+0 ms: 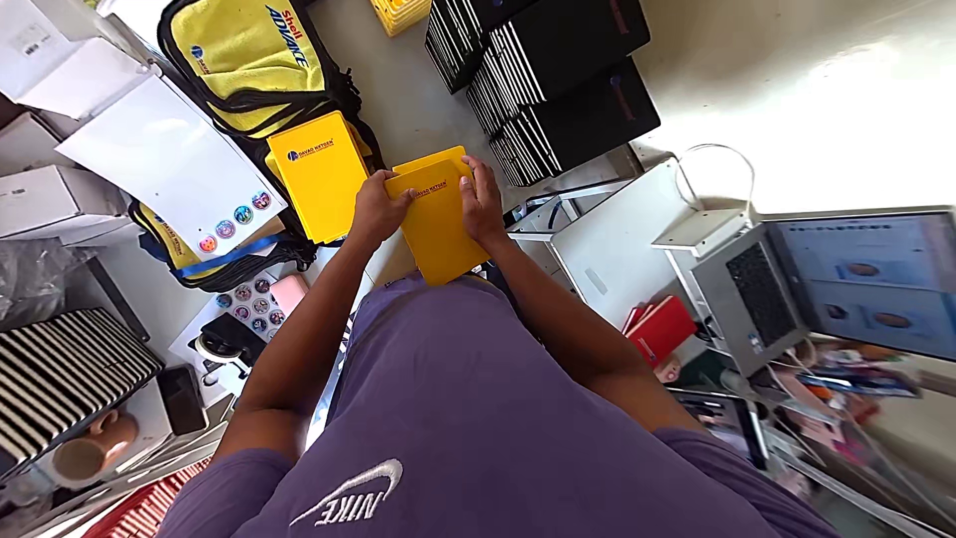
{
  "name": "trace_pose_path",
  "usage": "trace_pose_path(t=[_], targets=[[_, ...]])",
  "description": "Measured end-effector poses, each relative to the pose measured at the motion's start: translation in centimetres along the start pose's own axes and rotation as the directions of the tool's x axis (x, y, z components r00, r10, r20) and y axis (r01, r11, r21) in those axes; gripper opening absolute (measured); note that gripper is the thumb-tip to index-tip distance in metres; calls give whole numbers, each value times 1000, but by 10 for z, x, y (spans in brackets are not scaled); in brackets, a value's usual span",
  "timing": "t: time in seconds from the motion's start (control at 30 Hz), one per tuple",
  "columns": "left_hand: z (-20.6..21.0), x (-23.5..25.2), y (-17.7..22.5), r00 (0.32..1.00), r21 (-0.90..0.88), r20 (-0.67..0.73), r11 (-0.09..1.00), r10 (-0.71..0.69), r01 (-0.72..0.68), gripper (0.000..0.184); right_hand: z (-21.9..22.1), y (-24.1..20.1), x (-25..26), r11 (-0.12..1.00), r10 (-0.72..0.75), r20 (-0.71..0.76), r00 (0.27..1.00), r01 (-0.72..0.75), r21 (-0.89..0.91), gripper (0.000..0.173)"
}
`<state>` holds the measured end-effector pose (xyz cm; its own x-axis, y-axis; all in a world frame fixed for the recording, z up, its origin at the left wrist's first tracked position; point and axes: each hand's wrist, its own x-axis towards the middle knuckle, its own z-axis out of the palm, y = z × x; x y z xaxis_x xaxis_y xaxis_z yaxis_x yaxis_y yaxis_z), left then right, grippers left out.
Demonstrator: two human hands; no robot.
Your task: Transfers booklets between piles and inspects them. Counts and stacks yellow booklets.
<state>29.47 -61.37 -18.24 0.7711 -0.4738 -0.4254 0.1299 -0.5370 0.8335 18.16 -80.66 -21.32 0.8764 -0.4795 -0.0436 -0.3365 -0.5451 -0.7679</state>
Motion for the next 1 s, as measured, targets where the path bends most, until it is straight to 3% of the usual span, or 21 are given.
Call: trace_pose_path(t=[0.07, 0.13, 0.37, 0.47, 0.6, 0.83, 1.0], targets=[[-6, -2, -5, 1000, -204, -21, 979, 0, -5, 29, -3, 2, 4, 996, -20, 21, 1000, 18, 84, 47], [-22, -4, -10, 997, -305, -79, 951, 27, -50, 29, -9, 5, 9, 994, -2, 57, 998, -4, 106, 43], [-122, 17, -34, 934, -271, -356, 952, 40, -144, 39, -20, 3, 11, 987, -37, 131, 991, 57, -150, 38], [-148, 35, -48, 904, -223, -429, 969, -3, -103, 37, -19, -3, 15, 978, -14, 134, 991, 41, -204, 36], [-155, 56, -69, 898, -177, -437, 984, -58, -22, 37, -16, -13, 20, 954, 15, 151, 988, 31, -298, 35], [-148, 76, -68, 880, -38, -475, 999, -12, -8, 36, -19, -21, 28, 930, 50, 192, 980, 24, -366, 32], [-142, 80, -66, 841, 138, -539, 982, -33, 127, 40, -21, -27, 29, 926, 85, 215, 973, 2, -377, 28]])
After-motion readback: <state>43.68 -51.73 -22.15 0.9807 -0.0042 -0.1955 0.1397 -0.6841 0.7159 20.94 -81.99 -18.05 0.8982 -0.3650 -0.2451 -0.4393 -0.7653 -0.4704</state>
